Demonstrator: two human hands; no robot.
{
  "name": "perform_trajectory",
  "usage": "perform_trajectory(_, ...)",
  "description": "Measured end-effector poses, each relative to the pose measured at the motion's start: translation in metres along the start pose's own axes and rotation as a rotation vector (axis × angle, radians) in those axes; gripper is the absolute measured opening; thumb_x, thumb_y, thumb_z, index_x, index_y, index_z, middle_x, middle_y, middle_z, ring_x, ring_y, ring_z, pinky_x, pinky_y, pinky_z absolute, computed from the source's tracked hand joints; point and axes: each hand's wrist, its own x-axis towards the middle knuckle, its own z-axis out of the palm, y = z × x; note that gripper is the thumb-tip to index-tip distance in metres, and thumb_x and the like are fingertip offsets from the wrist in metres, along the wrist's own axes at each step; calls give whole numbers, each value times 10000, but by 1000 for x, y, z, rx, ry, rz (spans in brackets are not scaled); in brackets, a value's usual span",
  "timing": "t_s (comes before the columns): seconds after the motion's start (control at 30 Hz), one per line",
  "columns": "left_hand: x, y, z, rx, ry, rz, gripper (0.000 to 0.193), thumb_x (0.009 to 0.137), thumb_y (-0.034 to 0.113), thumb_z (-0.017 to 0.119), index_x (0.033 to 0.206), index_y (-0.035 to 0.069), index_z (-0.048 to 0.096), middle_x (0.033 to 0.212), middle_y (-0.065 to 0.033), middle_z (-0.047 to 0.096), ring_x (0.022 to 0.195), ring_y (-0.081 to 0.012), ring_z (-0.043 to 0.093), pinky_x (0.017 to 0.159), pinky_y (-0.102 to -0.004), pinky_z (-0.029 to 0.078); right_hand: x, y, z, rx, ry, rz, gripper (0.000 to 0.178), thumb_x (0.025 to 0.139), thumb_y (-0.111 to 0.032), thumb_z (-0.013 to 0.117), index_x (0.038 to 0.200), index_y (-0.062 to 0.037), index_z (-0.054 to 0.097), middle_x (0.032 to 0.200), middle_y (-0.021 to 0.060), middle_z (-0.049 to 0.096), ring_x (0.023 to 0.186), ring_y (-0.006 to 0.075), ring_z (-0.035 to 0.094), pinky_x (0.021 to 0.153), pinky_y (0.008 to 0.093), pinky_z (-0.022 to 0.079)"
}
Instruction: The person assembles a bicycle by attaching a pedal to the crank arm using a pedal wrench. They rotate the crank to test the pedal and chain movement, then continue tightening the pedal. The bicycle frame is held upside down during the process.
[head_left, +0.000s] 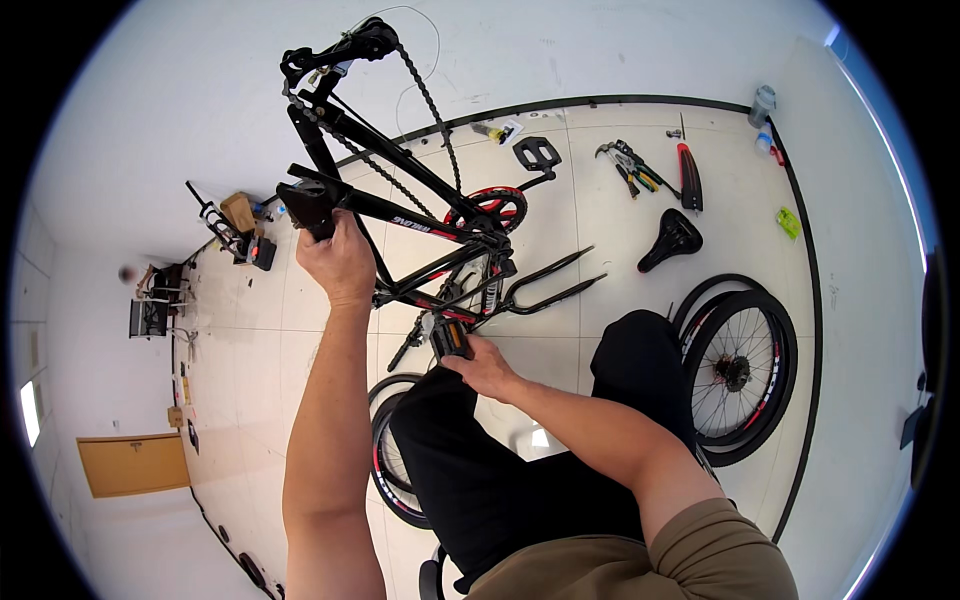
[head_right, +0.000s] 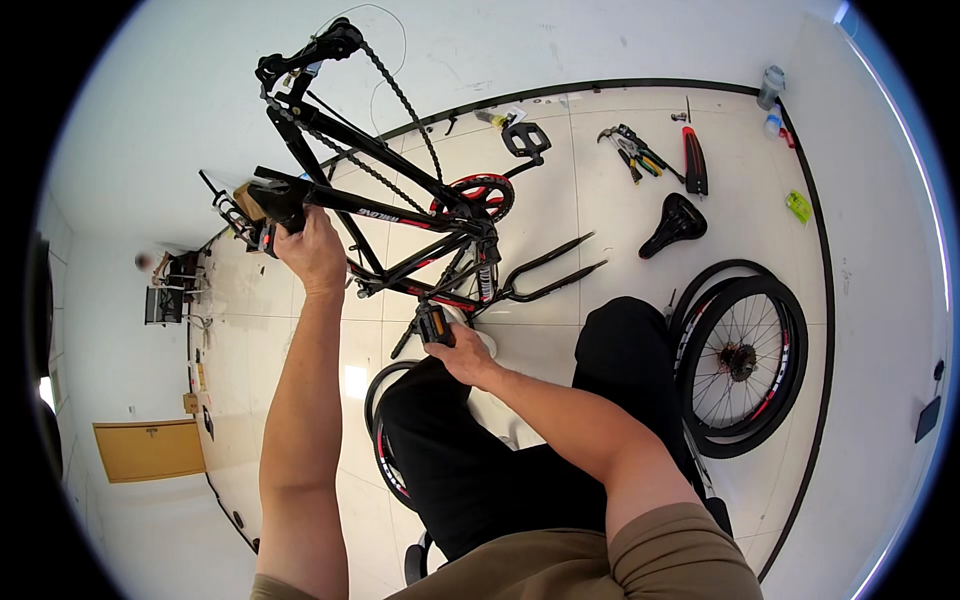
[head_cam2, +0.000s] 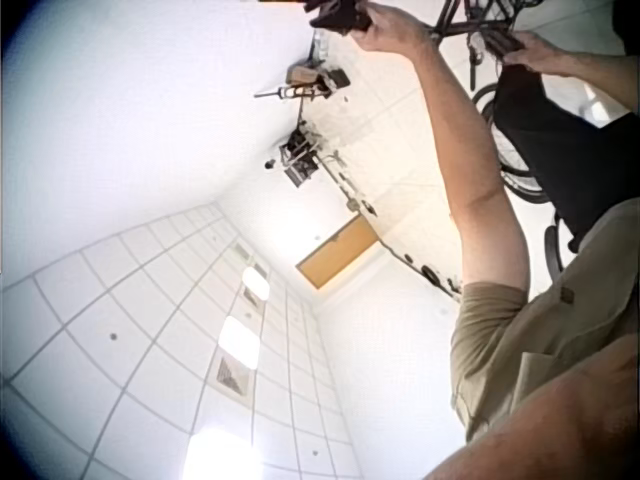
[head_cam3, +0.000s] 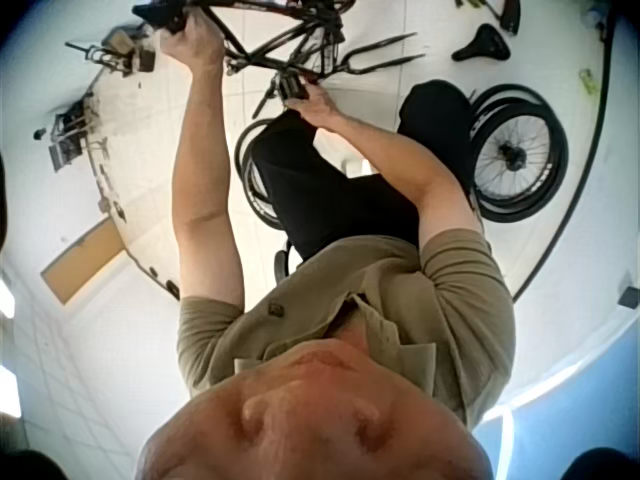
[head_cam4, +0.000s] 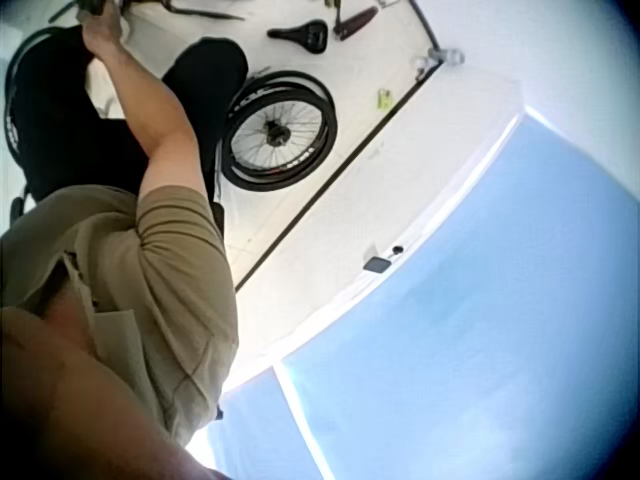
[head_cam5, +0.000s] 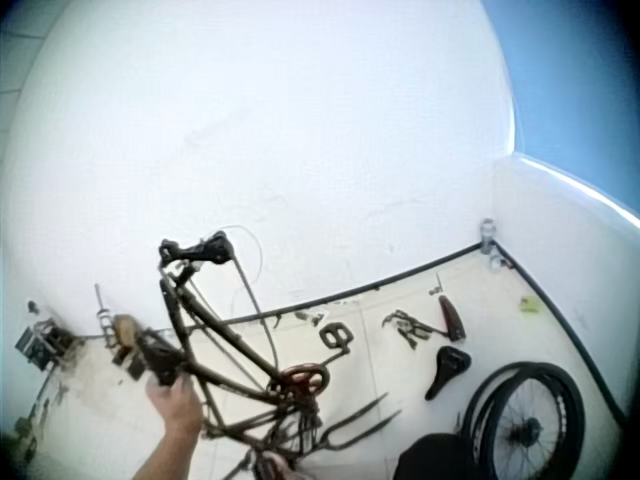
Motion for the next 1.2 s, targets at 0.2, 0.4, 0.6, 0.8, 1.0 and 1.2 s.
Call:
perform_trajectory(0.2, -1, 5, 1, -18, -8, -56, 172, 854, 86, 629, 750, -42, 579, 632, -35, 584, 576, -97, 495, 542, -278, 408, 4, 21, 3, -111, 99, -45, 447, 830, -329, 686, 1084, 24, 587, 1020, 233, 641, 989, 379, 603, 872, 424, 467)
perform_trajectory(0.4, -1, 5, -2, 45, -3, -24, 168, 852, 81, 634, 750, -40, 578, 636, -33, 587, 578, -94, 497, 537, -274, 407, 6, 28, 0, -158, 94, -24, 458, 840, -339, 671, 1114, 16, 580, 1075, 249, 638, 1047, 393, 596, 908, 432, 464)
perform_trajectory(0.6, -2, 3, -1, -52, -20, -54, 177, 871, 76, 620, 729, -8, 554, 618, -6, 548, 567, -70, 459, 519, -262, 371, 16, 53, -4, -264, 125, 49, 456, 845, -338, 662, 1163, -25, 573, 1104, 251, 636, 1081, 411, 586, 926, 451, 463)
perform_trajectory(0.8, -2, 0, -3, 3, -8, -27, 154, 850, 76, 641, 759, -34, 585, 634, -26, 576, 586, -88, 482, 542, -278, 403, 15, 63, -10, -339, 205, -12, 390, 837, -303, 688, 1073, -11, 585, 990, 215, 661, 941, 360, 634, 830, 426, 495)
perform_trajectory(1.0, -3, 4, -2, -24, -13, -28, 149, 852, 76, 639, 772, -39, 589, 640, -27, 575, 586, -95, 477, 543, -278, 401, 16, 69, -27, -355, 159, 113, 427, 852, -326, 666, 1140, -27, 568, 1105, 236, 646, 1089, 403, 594, 924, 464, 468)
perform_trajectory(1.2, -3, 6, -3, 1, -2, -39, 159, 856, 81, 638, 766, -38, 583, 640, -30, 572, 584, -95, 476, 540, -280, 400, 10, 55, -35, -292, 176, 190, 364, 841, -295, 675, 1049, -17, 568, 1045, 245, 654, 1040, 416, 607, 889, 466, 479)
